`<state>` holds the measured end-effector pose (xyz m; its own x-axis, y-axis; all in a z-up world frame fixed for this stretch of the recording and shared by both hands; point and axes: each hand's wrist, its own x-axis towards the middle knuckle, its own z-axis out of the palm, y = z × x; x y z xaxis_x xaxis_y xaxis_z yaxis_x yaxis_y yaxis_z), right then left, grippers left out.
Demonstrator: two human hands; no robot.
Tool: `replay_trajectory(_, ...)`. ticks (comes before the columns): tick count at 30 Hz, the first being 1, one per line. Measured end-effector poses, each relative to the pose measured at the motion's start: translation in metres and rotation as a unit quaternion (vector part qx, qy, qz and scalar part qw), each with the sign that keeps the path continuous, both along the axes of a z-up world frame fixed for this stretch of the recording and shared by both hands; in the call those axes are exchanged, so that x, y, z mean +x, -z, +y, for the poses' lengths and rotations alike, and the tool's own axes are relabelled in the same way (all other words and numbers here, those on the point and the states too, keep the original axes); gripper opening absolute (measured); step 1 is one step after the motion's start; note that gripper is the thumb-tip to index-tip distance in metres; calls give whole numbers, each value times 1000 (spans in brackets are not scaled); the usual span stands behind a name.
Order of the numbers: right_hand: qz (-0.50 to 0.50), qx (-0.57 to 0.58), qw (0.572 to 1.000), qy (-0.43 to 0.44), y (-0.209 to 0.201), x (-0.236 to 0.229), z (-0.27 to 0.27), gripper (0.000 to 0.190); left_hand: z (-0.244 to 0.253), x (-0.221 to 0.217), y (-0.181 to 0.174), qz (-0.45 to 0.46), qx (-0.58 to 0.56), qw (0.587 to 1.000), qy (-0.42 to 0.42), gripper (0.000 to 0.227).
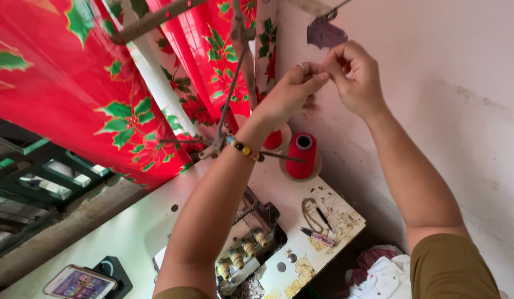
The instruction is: The person threads a multi-needle industrial sewing machine, pulling red thread through guide loops and needles by hand and using a tool to assist with precision placement.
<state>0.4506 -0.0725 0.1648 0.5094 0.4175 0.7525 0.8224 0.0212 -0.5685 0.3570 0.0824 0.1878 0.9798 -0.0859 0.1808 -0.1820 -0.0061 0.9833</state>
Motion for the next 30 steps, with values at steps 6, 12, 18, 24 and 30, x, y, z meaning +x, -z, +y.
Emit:
replay_trajectory(6, -97, 23, 995, 25, 0, 18, 17, 28, 20, 30, 15, -126, 254, 937, -206, 26)
replay_trajectory(12, -94, 12, 994, 50, -4, 28, 32, 40, 31, 26, -2, -211, 296, 905, -220, 9)
replay_trajectory(18, -19, 153, 988, -12, -22, 20, 40, 19, 49, 37, -17, -174, 169, 935, -260, 15)
replay_trajectory(24, 71, 160, 979, -108, -28, 9, 43, 15, 54, 63, -10, -202, 169, 940, -217, 13)
replay_trajectory(30, 95, 223, 967, -81, -5, 13, 38, 19, 48, 50, -22, -280, 196, 925, -166, 8)
